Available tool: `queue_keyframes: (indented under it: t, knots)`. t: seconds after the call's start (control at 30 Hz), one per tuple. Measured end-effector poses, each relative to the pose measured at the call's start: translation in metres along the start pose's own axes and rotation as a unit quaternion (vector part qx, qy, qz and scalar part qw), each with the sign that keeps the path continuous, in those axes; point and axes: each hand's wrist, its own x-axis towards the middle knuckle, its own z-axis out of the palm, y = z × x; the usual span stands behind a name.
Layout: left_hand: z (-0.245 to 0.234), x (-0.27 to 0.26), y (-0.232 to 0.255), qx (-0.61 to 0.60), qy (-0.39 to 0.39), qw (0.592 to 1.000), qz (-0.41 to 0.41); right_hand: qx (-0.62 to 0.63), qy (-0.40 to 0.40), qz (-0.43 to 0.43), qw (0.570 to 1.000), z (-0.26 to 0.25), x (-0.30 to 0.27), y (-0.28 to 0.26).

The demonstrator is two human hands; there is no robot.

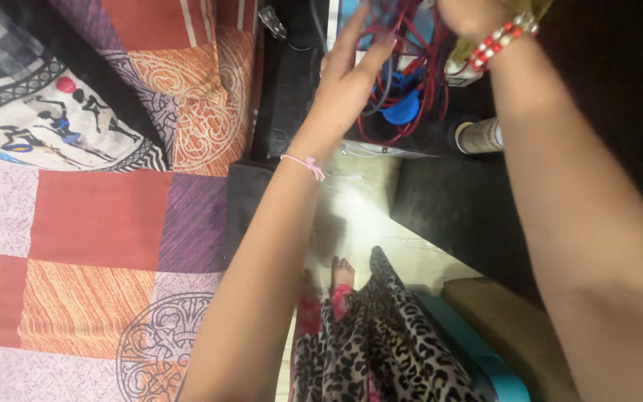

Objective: The person takes a blood pressure monitor box and a pouch from a drawer, sets them aside, and then untangles several red and blue medical lead wires by a physiotherapist machine.

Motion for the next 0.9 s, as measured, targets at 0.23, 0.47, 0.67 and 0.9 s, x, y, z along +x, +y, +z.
queue_keyframes:
  t: [0.23,0.47,0.67,0.9]
  knots:
    - [0.0,-0.035,-0.056,0.091,-0.007,0.987,-0.132,-0.017,0.167,-0.135,0.976,0.033,-0.052,-0.032]
    - [0.049,-0.128,-0.107,0.068,0.041,0.996,-0.033,-0.194,0.166,-0.204,0.945,0.111,-0.226,-0.058]
    - [0.053,-0.19,-0.148,0.328,-0.117,0.916,-0.197,-0.186,-0.179,-0.05,0.965,0.194,-0.289,0.027]
    - [0.042,-0.154,-0.205,0.46,-0.18,0.852,-0.174,-0.198,-0.143,-0.004,0.97,0.238,-0.228,0.132]
